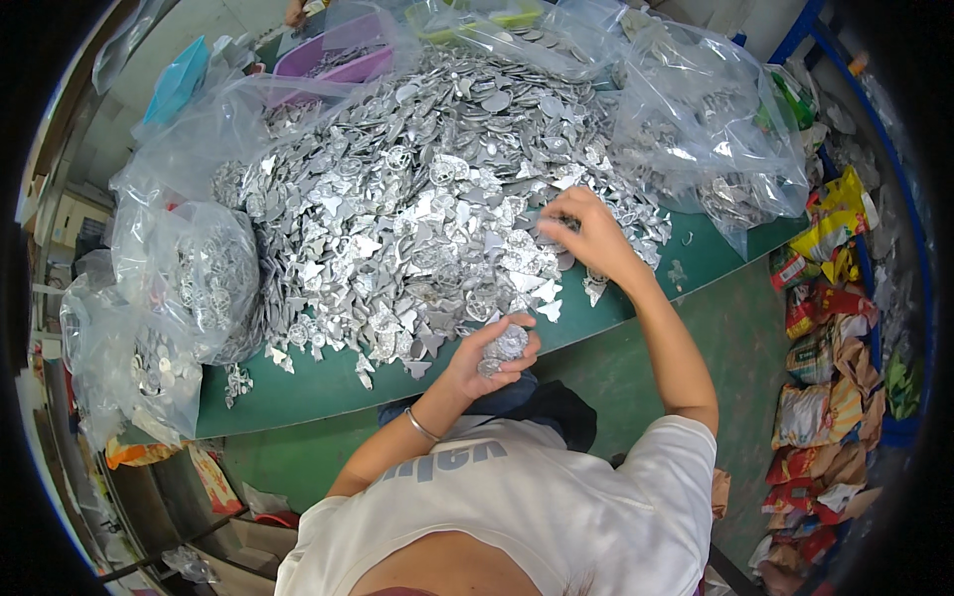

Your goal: The person picks up silver decorative items from a pile on a green table and places them into plastic bags.

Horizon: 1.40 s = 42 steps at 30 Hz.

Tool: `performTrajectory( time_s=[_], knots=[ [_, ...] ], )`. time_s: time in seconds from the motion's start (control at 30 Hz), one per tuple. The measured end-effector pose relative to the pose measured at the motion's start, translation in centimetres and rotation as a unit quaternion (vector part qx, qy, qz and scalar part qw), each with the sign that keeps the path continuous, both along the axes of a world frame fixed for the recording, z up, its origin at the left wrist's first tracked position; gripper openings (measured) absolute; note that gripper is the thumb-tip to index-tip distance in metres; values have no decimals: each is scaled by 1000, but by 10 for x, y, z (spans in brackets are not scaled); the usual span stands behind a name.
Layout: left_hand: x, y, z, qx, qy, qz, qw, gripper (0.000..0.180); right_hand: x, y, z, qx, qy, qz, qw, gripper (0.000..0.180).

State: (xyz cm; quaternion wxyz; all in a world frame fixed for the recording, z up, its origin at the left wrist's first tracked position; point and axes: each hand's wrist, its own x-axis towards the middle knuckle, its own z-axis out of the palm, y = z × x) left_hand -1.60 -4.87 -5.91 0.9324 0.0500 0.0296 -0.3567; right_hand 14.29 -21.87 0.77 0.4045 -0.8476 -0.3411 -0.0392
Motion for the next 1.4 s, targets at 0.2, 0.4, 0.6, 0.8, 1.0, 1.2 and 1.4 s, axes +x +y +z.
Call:
performTrajectory(
  time_s=[0.2,0.4,0.6,0.8,1.0,1.2,1.4],
  knots=[
    [0,0,2,0,-4,-4,1000,32,38,29,-17,-136,73,-171,973,34],
    [-1,-1,0,-1,-23,2,1000,31,52,37,-7,-10,402,-110,909,27],
    [0,-2,1,6,-31,0,1000,31,46,45,-7,203,592,-134,769,19],
    [0,-2,3,18,-32,-1,999,31,56,57,-12,158,570,-173,788,27],
    [1,-1,0,8,-32,-2,999,31,47,60,-12,189,506,-209,815,25],
    [0,2,1,0,-19,10,1000,32,40,35,2,157,309,-184,920,16],
    [1,-1,0,-2,3,4,1000,36,-11,7,9,181,97,-144,968,14]
  ],
)
